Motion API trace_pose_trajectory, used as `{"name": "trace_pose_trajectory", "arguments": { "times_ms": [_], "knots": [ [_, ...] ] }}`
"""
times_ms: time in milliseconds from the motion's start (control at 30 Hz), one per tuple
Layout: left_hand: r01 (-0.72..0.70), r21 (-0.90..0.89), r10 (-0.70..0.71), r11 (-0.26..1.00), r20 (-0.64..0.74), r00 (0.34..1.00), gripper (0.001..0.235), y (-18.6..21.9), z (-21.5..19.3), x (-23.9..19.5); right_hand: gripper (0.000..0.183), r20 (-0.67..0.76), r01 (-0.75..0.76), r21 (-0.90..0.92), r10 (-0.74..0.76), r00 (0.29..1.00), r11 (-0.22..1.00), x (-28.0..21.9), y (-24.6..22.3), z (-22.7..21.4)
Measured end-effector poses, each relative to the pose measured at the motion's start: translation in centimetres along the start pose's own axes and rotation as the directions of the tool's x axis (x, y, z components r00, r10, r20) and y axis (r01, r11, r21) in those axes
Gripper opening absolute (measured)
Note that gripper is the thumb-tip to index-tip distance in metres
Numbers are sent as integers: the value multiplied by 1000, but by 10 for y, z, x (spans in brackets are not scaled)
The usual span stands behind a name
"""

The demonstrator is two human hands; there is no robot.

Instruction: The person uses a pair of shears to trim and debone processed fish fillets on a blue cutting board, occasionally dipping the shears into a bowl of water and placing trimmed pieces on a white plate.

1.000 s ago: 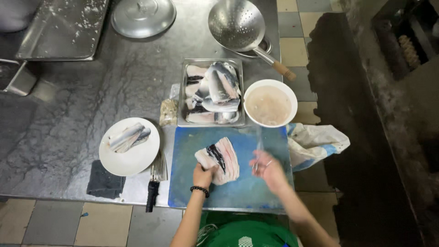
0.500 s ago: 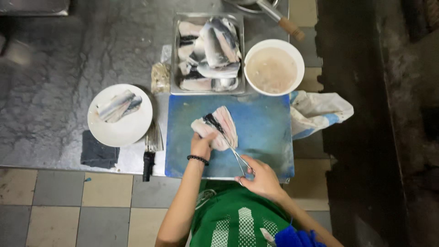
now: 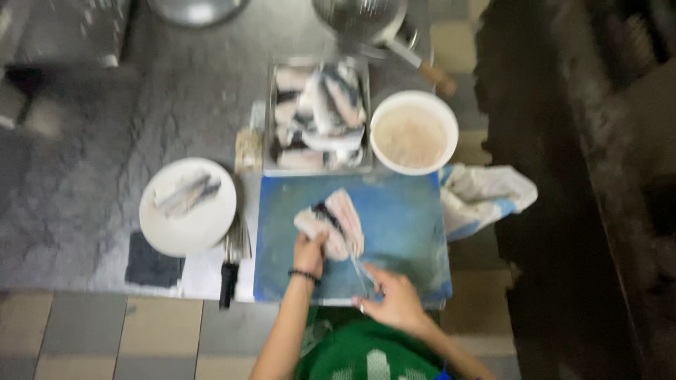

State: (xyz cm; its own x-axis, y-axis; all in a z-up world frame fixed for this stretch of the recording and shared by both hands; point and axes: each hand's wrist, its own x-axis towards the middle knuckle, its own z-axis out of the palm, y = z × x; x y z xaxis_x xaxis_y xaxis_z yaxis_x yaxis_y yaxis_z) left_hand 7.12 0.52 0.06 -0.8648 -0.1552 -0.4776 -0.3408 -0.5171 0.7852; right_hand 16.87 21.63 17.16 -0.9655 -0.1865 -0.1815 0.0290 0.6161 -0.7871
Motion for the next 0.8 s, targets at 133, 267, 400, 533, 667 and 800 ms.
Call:
{"name": "trace_pose_trajectory", "arguments": {
  "times_ms": [133,267,400,533,667,800],
  "knots": [
    [96,-27,-97,995,-26,995,40,13,5,-14,80,62,-123,-34,125,990,992,3,7,7],
    [94,-32,-95,995,-37,995,37,14,6,-18,71,128,-53,24,49,990,998,-7,15,11],
    [111,-35,-113,993,-52,992,37,15,5,-17,65,153,-121,27,115,981,992,-2,14,4],
    [148,-19,-149,989,-86,985,35,16,6,-17,66,175,-188,35,179,968,982,-2,5,-6],
    [122,-61,-127,991,-101,987,32,12,5,-18,65,168,-194,47,183,969,980,3,-3,-12],
    [141,-92,-152,986,-131,980,33,1,-1,-12,65,103,-187,59,180,978,981,19,6,-13]
  ]
}}
